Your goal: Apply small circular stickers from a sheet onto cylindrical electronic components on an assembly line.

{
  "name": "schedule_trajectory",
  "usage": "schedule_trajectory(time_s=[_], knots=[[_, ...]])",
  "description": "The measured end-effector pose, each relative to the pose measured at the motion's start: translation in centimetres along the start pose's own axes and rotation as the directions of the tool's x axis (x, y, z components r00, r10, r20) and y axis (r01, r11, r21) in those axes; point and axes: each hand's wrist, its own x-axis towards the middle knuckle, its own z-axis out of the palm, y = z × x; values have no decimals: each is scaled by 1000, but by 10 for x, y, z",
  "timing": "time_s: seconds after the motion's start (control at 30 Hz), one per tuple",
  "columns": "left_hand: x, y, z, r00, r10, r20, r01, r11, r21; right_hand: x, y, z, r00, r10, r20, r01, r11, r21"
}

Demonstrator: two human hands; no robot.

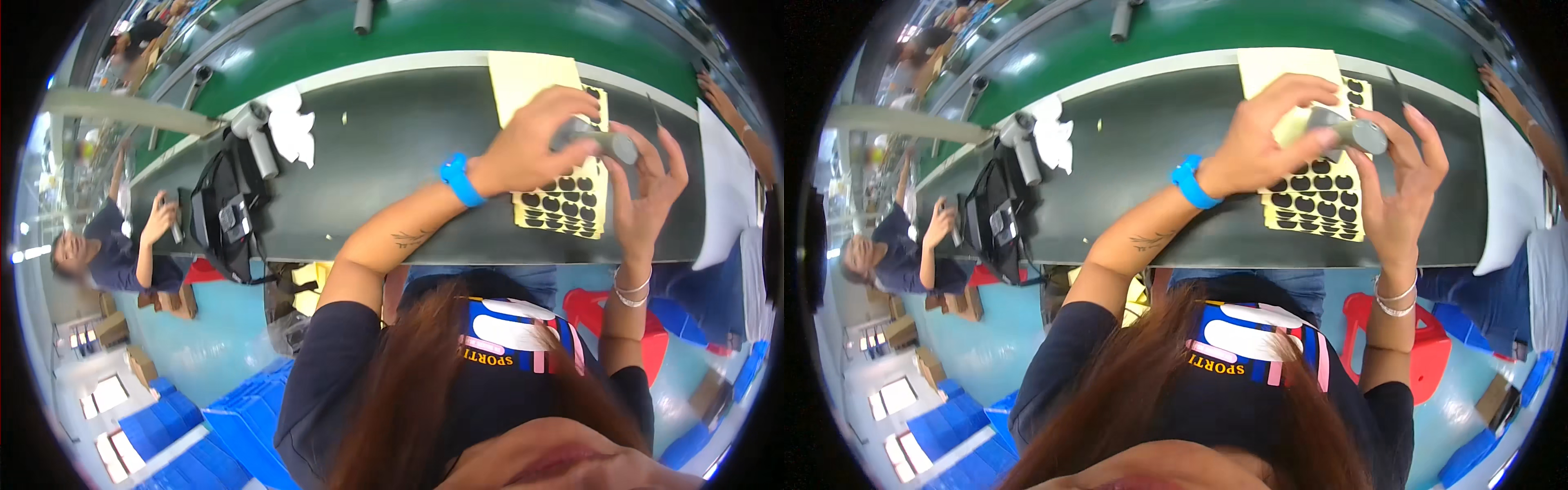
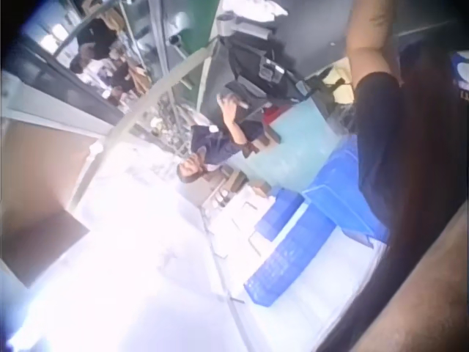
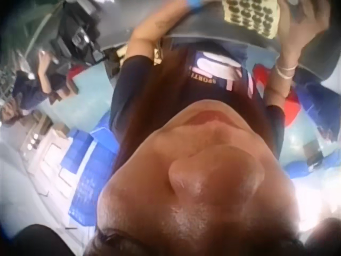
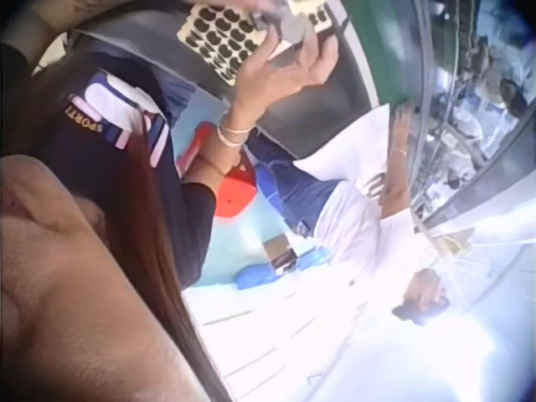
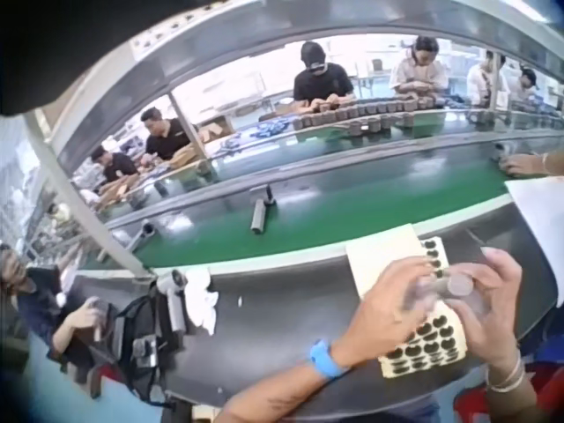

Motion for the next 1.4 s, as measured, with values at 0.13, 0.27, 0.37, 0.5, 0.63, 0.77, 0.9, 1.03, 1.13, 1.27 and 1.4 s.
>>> schedule_trajectory(time_s=[0.13, 0.27, 0.37, 0.5, 0.63, 0.77, 0.9, 1.03, 1.13, 1.27, 1.4], knots=[[-5, 38, 23, 999, 23, -42, -25, 999, -40, -14, -16, 5, 981, 91, -171, -53, 975, 215], [-18, 50, 13, 999, -26, -43, 28, 999, 45, -35, -22, 21, 987, 60, -148, -26, 976, 218], [-25, 51, 25, 997, -66, -35, 66, 998, 0, -39, -24, 5, 987, 148, -63, -127, 959, 255], [-29, 43, 21, 988, -123, -96, 124, 992, 4, -31, -28, -2, 961, 243, -136, -172, 902, 396], [-34, 37, 25, 986, -139, -90, 144, 989, 46, -33, -27, -15, 953, 238, -189, -154, 914, 375], [-32, 36, 29, 954, -298, -30, 289, 942, -173, -33, -35, -21, 935, 304, -182, -216, 896, 387], [-31, 37, 31, 938, -348, 4, 335, 900, -278, -36, -31, -26, 954, 272, -128, -232, 936, 264], [-33, 39, 35, 911, -409, 53, 394, 823, -409, -35, -31, -20, 944, 290, -156, -225, 913, 340], [-33, 39, 36, 908, -413, 75, 401, 800, -446, -34, -29, -18, 932, 335, -137, -258, 881, 396], [-32, 40, 34, 898, -425, 116, 424, 762, -489, -36, -27, -17, 934, 342, -102, -271, 866, 420], [-32, 40, 35, 892, -429, 142, 433, 718, -545, -36, -30, -17, 920, 373, -120, -296, 863, 410]])
